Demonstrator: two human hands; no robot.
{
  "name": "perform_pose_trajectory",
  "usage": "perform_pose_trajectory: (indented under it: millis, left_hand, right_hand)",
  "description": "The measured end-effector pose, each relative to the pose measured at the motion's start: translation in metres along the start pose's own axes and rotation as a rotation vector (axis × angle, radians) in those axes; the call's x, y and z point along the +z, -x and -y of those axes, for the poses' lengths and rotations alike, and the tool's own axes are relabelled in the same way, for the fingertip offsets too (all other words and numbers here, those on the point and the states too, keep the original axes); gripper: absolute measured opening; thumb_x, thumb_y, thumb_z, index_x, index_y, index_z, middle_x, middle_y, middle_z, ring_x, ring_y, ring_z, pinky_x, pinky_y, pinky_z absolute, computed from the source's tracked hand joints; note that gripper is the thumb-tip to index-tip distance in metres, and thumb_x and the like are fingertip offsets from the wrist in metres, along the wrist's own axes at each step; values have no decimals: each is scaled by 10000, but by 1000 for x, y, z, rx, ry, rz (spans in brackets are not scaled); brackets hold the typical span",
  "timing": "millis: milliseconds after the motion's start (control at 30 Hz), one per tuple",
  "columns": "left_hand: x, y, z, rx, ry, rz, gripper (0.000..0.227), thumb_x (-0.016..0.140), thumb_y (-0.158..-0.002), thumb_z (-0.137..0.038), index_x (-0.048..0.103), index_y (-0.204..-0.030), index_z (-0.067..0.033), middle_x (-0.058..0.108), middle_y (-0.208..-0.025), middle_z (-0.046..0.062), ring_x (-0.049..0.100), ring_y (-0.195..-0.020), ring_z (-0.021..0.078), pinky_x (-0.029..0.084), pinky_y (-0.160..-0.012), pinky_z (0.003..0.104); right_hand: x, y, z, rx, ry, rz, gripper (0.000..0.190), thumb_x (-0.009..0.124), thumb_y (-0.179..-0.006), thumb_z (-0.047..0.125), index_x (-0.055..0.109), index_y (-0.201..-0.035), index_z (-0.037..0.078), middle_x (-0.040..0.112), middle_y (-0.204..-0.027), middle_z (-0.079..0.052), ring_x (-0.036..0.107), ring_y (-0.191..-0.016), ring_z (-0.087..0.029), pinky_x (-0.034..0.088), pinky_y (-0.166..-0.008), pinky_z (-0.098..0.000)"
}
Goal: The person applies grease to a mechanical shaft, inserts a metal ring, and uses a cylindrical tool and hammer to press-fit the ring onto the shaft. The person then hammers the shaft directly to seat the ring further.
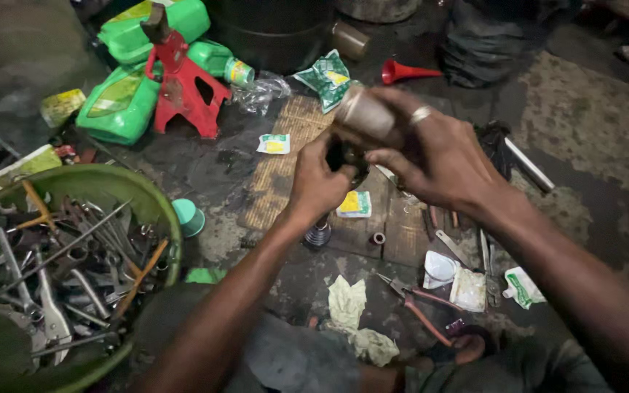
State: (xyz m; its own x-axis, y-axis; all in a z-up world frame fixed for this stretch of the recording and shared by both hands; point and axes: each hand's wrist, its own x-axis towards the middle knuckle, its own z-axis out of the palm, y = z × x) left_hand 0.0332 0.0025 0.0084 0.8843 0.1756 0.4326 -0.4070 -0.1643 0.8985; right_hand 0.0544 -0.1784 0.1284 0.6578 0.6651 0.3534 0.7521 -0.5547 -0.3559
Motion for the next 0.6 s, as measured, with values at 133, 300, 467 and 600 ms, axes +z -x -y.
perform_pose_trajectory:
  millis: [133,300,467,600]
  left_hand:
    - [-7,7,1,48,31,-19,410,779,-834,-6,649,-1221,-47,719,-1141,72,696,-1078,161,563,-950,300]
    - [-19,12,-2,100,144,34,344,771,-877,-18,647,-1196,-50,726,-1212,71,698,-1128,162,565,-1008,312]
    - [-14,27,-2,65,151,331,338,809,-844,-48,688,-1158,-84,735,-1220,84,704,-1176,200,551,-1042,374]
    - [-5,30,-4,83,197,436,326,825,-841,-39,696,-1134,-102,747,-1204,92,723,-1187,240,552,-1062,407]
  right_hand:
    - [11,24,-38,-12,-137,-271,747,730,-1025,323,306,-1610,130,634,-1408,-268,706,-1235,-378,602,-1016,-460]
    - [64,85,-106,331,-390,-110,795,646,-974,456,320,-1569,42,467,-1544,-271,519,-1375,-418,466,-1085,-526]
    - [141,157,-157,602,-229,108,782,690,-883,413,355,-1534,135,618,-1358,-220,645,-1217,-360,512,-1017,-467]
    - [176,183,-184,685,-149,186,788,716,-857,323,367,-1545,162,658,-1303,-200,651,-1189,-365,507,-991,-467]
